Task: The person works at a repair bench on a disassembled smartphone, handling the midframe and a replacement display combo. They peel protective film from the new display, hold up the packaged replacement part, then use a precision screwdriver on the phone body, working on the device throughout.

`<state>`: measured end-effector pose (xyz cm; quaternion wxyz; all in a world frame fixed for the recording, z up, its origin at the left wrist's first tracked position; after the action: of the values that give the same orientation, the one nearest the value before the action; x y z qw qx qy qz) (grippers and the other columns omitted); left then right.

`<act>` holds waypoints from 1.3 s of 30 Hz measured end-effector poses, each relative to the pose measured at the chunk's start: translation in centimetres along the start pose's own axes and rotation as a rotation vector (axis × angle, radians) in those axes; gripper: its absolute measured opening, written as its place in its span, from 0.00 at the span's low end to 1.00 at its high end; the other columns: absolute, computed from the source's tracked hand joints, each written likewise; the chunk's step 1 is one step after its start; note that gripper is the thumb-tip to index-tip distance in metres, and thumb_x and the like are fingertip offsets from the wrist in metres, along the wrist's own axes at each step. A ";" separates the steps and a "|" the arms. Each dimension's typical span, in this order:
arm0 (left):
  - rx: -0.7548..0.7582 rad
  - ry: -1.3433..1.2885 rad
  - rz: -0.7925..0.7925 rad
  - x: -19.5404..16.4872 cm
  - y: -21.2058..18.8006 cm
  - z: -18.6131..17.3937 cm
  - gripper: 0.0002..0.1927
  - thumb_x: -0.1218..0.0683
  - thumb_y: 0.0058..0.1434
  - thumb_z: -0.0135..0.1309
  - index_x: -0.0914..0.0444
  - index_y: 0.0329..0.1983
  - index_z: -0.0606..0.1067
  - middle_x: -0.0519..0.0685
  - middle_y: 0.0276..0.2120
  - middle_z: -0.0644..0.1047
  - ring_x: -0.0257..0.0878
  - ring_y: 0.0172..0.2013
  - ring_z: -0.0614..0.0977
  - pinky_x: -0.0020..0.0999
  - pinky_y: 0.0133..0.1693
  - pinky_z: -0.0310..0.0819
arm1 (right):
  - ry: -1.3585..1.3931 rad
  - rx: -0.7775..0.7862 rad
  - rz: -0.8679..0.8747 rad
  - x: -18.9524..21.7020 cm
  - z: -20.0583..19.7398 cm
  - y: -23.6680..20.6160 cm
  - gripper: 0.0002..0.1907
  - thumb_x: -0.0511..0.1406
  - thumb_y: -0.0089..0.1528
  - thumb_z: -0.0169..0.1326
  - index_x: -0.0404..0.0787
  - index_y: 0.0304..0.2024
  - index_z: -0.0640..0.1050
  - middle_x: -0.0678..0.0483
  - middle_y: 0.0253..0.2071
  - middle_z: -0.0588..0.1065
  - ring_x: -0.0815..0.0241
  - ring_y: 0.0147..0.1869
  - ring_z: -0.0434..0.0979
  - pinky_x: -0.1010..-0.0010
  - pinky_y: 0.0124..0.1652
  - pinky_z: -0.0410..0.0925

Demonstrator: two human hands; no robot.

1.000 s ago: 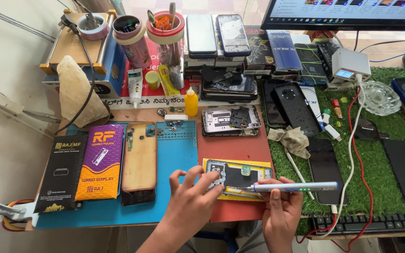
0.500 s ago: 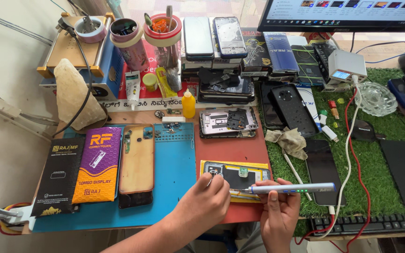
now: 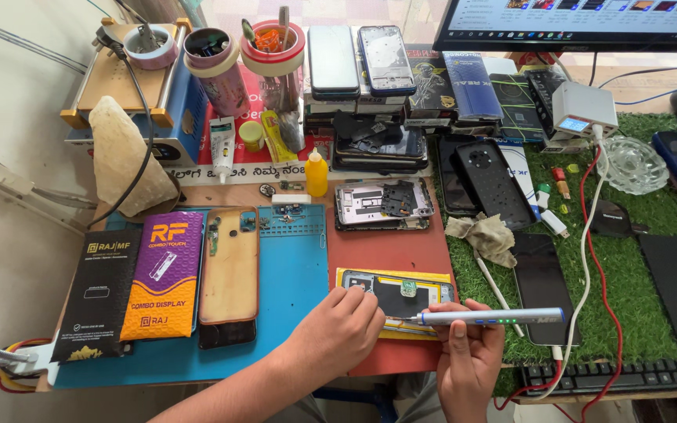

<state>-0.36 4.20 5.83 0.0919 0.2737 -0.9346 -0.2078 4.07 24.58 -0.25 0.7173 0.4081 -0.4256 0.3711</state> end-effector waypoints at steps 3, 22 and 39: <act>-0.024 -0.112 -0.048 0.4 -0.3 0.4 0.06 0.57 0.56 0.53 0.64 0.34 0.71 0.51 0.33 0.72 0.44 0.39 0.76 0.37 0.42 0.71 | -0.004 0.000 0.003 0.0 0.0 0.0 0.19 0.33 0.72 0.47 0.34 0.63 0.61 0.37 0.53 0.75 0.49 0.56 0.79 0.57 0.57 0.73; -0.091 -0.354 -0.099 1.7 -1.3 -1.1 0.17 0.61 0.48 0.55 0.69 0.43 0.73 0.54 0.39 0.75 0.49 0.42 0.77 0.38 0.46 0.74 | -0.006 0.003 0.011 -0.2 0.0 0.0 0.19 0.32 0.72 0.46 0.34 0.63 0.61 0.37 0.53 0.75 0.49 0.56 0.79 0.57 0.57 0.72; 0.181 0.044 0.130 -0.9 1.1 -0.2 0.10 0.57 0.48 0.56 0.68 0.31 0.79 0.51 0.29 0.74 0.44 0.35 0.77 0.34 0.37 0.73 | 0.011 0.012 -0.004 -0.4 -0.1 0.0 0.19 0.32 0.72 0.46 0.34 0.64 0.61 0.37 0.54 0.75 0.51 0.55 0.79 0.60 0.57 0.72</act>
<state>-0.05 5.51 6.46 0.1005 0.2241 -0.9631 -0.1100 3.97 24.59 -0.69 0.7180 0.4110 -0.4187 0.3745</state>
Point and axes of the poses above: each hand's wrist, its own y-axis towards the middle knuckle, its own z-axis out of the palm, x = y × z, the point moved 4 cm from there along y, towards the middle knuckle
